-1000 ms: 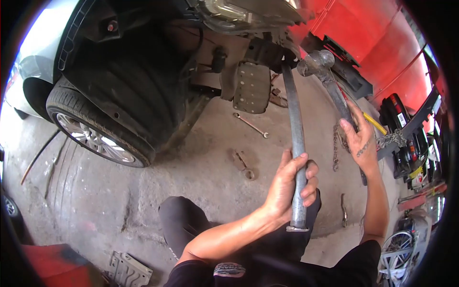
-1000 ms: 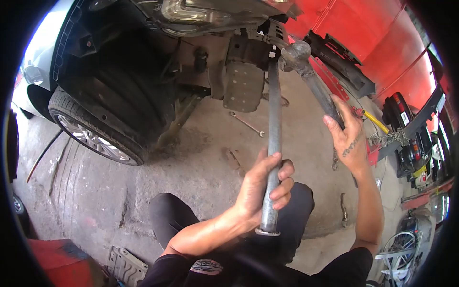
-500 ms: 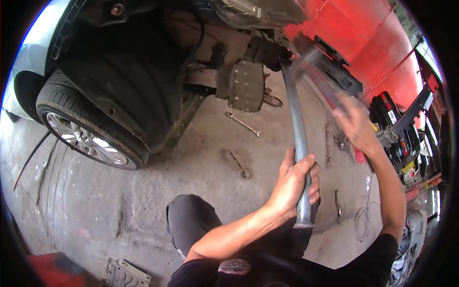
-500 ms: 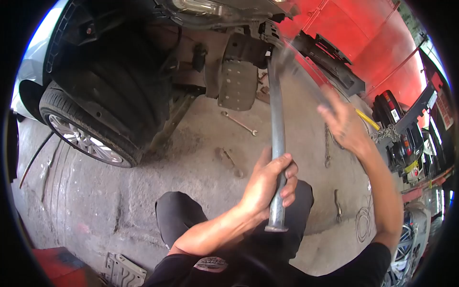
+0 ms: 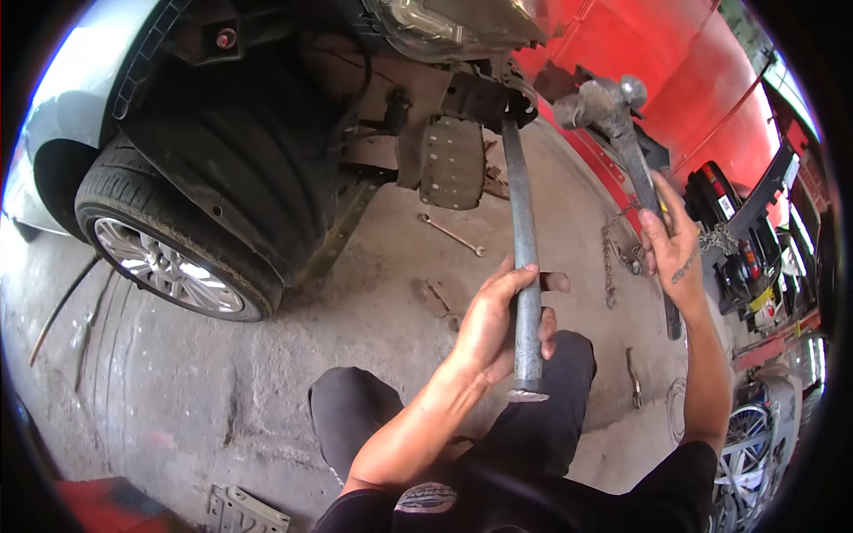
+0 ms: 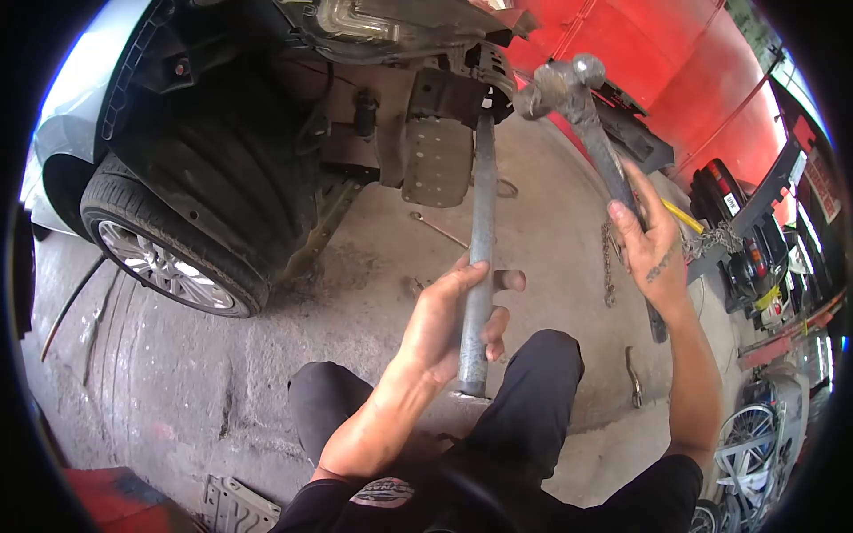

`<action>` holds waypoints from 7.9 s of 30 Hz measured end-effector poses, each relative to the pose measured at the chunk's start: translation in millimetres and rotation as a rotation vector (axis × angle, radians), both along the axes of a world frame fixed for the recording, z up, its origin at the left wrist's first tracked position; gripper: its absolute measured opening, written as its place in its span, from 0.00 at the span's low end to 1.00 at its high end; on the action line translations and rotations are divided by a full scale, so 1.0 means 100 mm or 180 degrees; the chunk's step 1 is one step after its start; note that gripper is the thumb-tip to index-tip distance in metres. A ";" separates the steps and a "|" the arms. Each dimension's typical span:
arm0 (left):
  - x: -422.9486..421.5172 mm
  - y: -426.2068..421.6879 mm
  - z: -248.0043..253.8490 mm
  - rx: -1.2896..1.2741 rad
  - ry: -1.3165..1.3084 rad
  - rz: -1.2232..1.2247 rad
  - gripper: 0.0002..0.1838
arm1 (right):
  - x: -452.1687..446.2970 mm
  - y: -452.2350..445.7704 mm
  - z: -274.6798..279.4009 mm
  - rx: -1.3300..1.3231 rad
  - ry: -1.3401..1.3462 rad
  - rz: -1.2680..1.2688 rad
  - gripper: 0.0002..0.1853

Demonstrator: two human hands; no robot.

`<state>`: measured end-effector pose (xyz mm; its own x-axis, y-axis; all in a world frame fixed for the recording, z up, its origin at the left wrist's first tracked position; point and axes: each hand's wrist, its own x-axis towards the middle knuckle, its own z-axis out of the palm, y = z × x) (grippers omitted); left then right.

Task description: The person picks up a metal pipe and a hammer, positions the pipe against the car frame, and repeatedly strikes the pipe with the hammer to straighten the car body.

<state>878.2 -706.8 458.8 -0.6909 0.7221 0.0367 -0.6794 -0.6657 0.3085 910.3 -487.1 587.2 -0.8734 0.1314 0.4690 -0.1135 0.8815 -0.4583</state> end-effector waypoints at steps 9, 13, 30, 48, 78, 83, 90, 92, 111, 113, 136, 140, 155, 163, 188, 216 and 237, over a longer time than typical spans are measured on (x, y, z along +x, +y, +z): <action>-0.13 -0.19 -0.19 0.0641 0.0580 0.0663 0.34 | -0.11 -0.08 -0.10 0.0129 -0.0008 0.0035 0.28; -0.13 -0.11 -0.28 0.1182 0.0897 0.0814 0.37 | -0.06 -0.11 -0.15 0.0041 -0.0223 -0.0096 0.28; -0.27 0.39 -0.16 -0.0549 0.3916 0.4390 0.19 | -0.31 -0.21 0.06 0.1121 -0.0267 0.0391 0.28; -0.21 0.66 -0.15 -0.0476 0.3485 0.4824 0.19 | -0.41 -0.27 0.14 0.0179 0.1187 0.0821 0.21; -0.16 0.09 -0.27 -0.1951 0.3447 0.3128 0.31 | -0.19 -0.07 -0.41 -0.1172 -0.0096 -0.0163 0.30; 0.02 0.06 0.01 0.1295 -0.0294 0.0678 0.28 | -0.24 -0.11 -0.41 -0.1106 -0.0117 -0.0224 0.29; 0.07 0.06 -0.09 0.0901 -0.0737 -0.0327 0.13 | -0.28 -0.11 -0.39 -0.0593 -0.0021 -0.0228 0.28; 0.09 0.07 -0.06 0.0725 -0.0636 -0.0292 0.15 | -0.30 -0.14 -0.39 -0.0494 0.0120 -0.0106 0.27; 0.00 0.22 -0.17 0.0454 -0.0626 -0.0504 0.17 | -0.71 0.53 -0.39 0.1548 0.0513 0.0752 0.24; 0.03 0.22 -0.18 0.0345 -0.0664 -0.0317 0.19 | -0.26 0.02 -0.36 -0.0628 -0.0750 -0.0131 0.24; 0.03 0.08 -0.05 0.0020 -0.0272 -0.0248 0.18 | -0.59 0.01 -0.03 0.1587 0.1442 0.0748 0.20; -0.11 0.21 -0.21 -0.0014 -0.0205 -0.0310 0.18 | -0.75 0.62 -0.14 0.2167 0.0444 0.0379 0.26; 0.08 0.21 -0.04 -0.0404 0.0056 -0.0024 0.22 | -1.15 0.44 -1.88 -0.4182 -0.0090 -0.0496 0.14; 0.09 -0.02 -0.02 -0.1086 0.0197 -0.0107 0.27 | -1.36 0.27 -2.47 -0.5576 -0.0034 -0.0112 0.07; 0.08 0.96 0.55 -0.7517 0.1878 0.0907 0.19 | -1.52 0.13 -2.65 -0.7820 -0.0590 0.2332 0.13; 0.12 0.97 0.88 -0.7711 0.1916 0.0251 0.28 | -1.53 -0.41 -2.36 -0.8562 -0.0574 0.1527 0.10; 0.21 1.13 1.02 -0.7504 0.1936 -0.0126 0.25 | -1.55 -0.48 -2.18 -0.8768 -0.1088 0.2712 0.10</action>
